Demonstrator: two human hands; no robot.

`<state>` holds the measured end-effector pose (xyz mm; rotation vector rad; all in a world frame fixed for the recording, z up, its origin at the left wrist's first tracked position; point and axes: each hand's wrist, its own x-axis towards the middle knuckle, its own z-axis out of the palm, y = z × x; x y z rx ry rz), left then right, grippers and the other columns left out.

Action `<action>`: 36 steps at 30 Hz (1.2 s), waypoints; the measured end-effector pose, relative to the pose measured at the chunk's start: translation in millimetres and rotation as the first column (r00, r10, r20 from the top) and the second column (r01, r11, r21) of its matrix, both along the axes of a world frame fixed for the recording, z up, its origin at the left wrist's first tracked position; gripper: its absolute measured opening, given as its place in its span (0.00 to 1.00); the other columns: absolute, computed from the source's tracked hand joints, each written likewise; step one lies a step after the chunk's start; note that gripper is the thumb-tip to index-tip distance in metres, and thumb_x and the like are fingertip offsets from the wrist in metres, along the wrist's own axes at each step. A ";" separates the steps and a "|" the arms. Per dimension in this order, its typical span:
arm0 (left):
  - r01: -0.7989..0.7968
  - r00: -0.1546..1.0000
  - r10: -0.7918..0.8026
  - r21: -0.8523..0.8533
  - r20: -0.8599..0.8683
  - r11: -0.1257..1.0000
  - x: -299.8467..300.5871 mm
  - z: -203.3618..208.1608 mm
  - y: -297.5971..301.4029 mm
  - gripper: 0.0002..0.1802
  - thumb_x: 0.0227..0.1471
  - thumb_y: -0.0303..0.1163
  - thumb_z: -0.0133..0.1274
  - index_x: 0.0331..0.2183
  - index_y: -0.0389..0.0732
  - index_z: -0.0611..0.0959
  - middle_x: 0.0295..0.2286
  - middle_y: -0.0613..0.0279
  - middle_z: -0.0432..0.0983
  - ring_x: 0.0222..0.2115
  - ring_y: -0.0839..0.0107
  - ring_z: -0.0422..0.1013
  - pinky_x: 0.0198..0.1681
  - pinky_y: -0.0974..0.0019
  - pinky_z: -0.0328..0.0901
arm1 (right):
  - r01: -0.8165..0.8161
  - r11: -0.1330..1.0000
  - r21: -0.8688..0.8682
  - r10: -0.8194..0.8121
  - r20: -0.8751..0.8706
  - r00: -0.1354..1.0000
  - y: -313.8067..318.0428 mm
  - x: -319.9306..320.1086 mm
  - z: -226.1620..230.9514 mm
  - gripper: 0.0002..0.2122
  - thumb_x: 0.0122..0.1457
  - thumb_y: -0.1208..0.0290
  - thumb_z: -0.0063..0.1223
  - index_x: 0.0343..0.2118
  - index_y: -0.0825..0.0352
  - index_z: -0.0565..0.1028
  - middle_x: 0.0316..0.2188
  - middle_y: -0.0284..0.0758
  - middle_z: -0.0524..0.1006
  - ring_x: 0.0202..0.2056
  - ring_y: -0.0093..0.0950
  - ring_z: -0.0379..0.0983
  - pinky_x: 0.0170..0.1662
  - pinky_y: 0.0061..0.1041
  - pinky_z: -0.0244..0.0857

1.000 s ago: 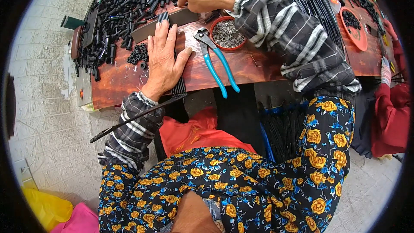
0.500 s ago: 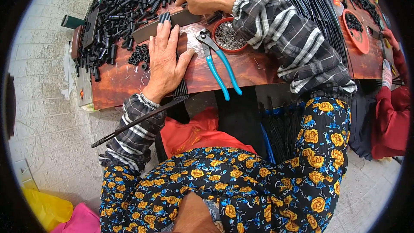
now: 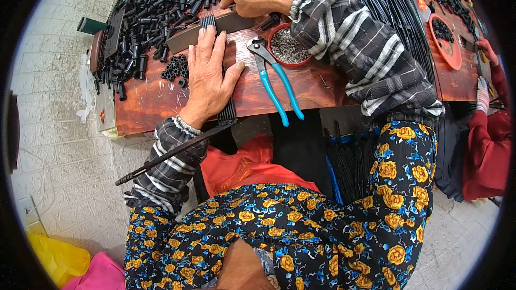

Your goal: Assembling and trimming black plastic components at a factory workbench.

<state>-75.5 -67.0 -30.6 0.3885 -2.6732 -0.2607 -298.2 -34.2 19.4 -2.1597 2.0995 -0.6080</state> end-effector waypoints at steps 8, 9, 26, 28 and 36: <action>-0.001 1.000 0.001 -0.006 0.010 1.000 0.5 0.3 -0.1 0.37 0.50 0.44 0.53 0.56 0.32 0.63 0.60 0.41 0.48 0.62 0.46 0.43 0.62 0.41 0.37 | -0.076 0.955 0.287 0.053 0.086 0.995 3.7 0.1 44.1 0.19 0.47 0.83 0.46 0.42 0.62 0.79 0.31 0.46 0.79 0.31 0.40 0.76 0.30 0.35 0.67; -0.001 1.000 0.001 -0.006 0.011 1.000 0.6 0.1 0.1 0.37 0.50 0.44 0.53 0.56 0.32 0.63 0.60 0.41 0.48 0.62 0.46 0.43 0.62 0.41 0.37 | -0.099 0.953 0.286 0.077 0.085 0.993 3.0 -1.7 44.8 0.21 0.47 0.84 0.45 0.44 0.61 0.78 0.32 0.45 0.79 0.32 0.39 0.77 0.31 0.35 0.68; 0.000 1.000 0.000 -0.005 0.006 1.000 1.1 0.2 -0.9 0.37 0.50 0.43 0.53 0.56 0.32 0.64 0.59 0.40 0.49 0.62 0.45 0.43 0.62 0.41 0.37 | -0.144 0.926 0.350 0.052 0.259 0.964 0.8 0.8 50.1 0.21 0.49 0.84 0.42 0.47 0.63 0.77 0.34 0.46 0.79 0.29 0.37 0.75 0.30 0.31 0.68; 0.000 1.000 0.001 -0.006 0.007 1.000 1.5 0.5 -0.8 0.37 0.50 0.43 0.53 0.56 0.32 0.63 0.59 0.40 0.49 0.62 0.45 0.43 0.62 0.41 0.37 | -0.168 0.927 0.335 0.100 0.211 0.972 3.0 3.9 55.9 0.21 0.50 0.83 0.41 0.46 0.64 0.77 0.34 0.46 0.79 0.29 0.36 0.75 0.30 0.31 0.68; 0.005 1.000 -0.005 -0.002 0.009 1.000 0.8 -0.8 -0.4 0.38 0.50 0.43 0.53 0.56 0.32 0.63 0.59 0.40 0.49 0.62 0.45 0.43 0.62 0.40 0.37 | -0.216 0.945 0.247 0.176 0.173 0.969 -4.4 -5.1 40.1 0.21 0.49 0.83 0.41 0.46 0.64 0.77 0.33 0.47 0.79 0.29 0.37 0.75 0.31 0.31 0.68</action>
